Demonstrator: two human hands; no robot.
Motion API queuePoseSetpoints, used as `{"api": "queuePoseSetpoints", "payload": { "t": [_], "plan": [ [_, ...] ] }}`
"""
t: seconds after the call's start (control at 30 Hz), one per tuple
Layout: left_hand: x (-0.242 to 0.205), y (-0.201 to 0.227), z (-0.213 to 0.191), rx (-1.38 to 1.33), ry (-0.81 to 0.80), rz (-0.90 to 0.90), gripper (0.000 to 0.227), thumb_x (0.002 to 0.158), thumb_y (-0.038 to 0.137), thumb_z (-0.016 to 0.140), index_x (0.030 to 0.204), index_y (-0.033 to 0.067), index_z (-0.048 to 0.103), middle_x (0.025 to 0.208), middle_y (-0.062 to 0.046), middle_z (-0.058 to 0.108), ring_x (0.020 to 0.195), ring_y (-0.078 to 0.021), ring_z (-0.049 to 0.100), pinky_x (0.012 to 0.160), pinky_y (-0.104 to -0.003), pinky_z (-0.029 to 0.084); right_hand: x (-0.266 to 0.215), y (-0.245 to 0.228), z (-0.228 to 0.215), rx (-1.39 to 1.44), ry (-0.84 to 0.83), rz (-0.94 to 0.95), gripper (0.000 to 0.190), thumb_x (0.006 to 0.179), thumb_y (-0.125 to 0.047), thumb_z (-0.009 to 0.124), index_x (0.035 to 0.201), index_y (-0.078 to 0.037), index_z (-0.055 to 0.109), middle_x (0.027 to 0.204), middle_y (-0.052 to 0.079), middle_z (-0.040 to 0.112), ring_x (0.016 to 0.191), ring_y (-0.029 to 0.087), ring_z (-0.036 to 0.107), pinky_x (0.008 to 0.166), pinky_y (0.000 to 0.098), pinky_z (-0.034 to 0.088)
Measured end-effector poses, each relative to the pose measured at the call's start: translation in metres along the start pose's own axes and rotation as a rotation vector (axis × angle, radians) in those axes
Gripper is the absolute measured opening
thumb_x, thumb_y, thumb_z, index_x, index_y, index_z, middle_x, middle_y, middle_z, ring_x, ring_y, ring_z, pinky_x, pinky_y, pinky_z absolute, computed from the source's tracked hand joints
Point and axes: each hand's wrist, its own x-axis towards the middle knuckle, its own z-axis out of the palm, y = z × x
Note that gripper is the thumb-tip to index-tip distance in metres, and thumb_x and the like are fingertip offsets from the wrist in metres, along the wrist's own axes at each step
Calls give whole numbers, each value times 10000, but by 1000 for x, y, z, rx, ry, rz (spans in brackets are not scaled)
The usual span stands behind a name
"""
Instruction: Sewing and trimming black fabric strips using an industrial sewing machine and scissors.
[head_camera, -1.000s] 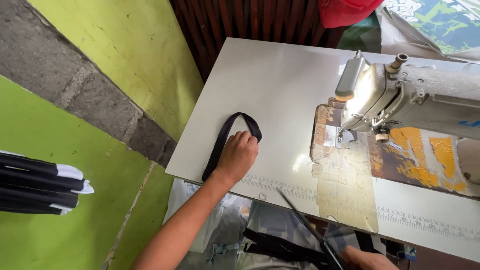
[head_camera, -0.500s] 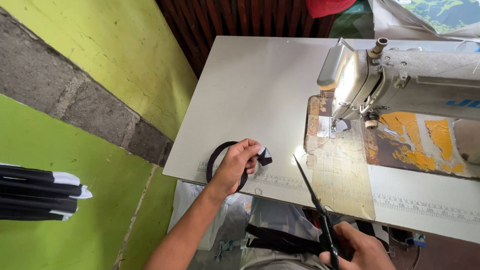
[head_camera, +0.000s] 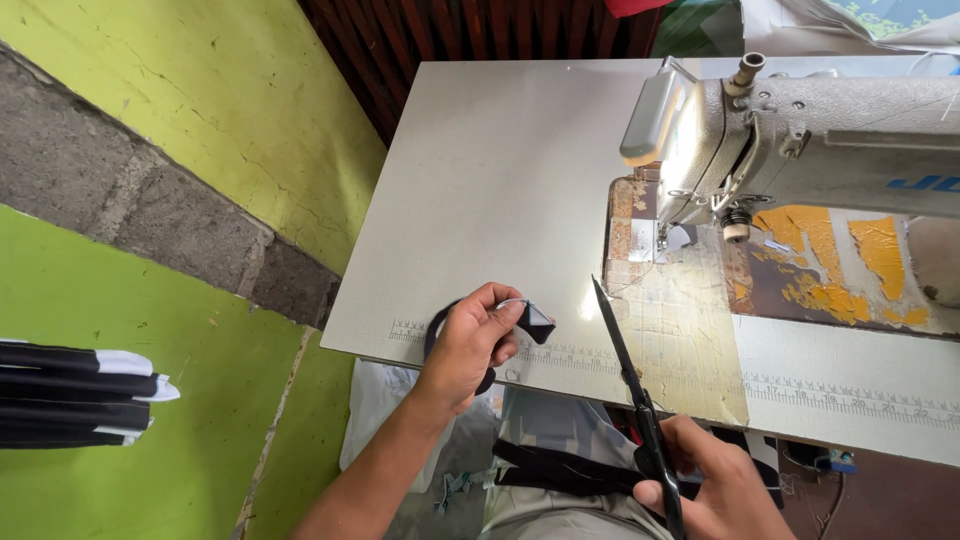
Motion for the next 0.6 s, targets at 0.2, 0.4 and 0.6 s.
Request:
{"api": "queuePoseSetpoints", "payload": {
  "t": [0.2, 0.4, 0.6],
  "plan": [
    [-2, -4, -2, -49, 3, 4, 87, 1007, 181, 621, 1014, 96, 600, 789, -26, 623, 516, -82, 424, 502, -237, 284, -6, 0, -4, -385, -38, 112, 601, 608, -770, 798, 1025, -353, 680, 766, -74, 729, 713, 82, 645, 680, 285, 457],
    [-3, -6, 1, -54, -1, 0, 66, 1004, 173, 626, 1009, 114, 598, 782, -25, 630, 530, -81, 437, 511, -232, 280, -5, 6, -6, -498, -128, 137, 697, 576, -849, 750, 1145, -459, 645, 803, -54, 752, 798, 152, 763, 721, 285, 507],
    [0, -15, 2, -56, 28, 51, 100, 995, 191, 646, 1017, 101, 607, 627, 20, 464, 518, -84, 438, 522, -252, 305, -1, 15, -1, -506, -143, 33, 640, 641, -855, 741, 1055, -384, 612, 718, -43, 677, 689, 160, 712, 655, 290, 462]
  ]
}}
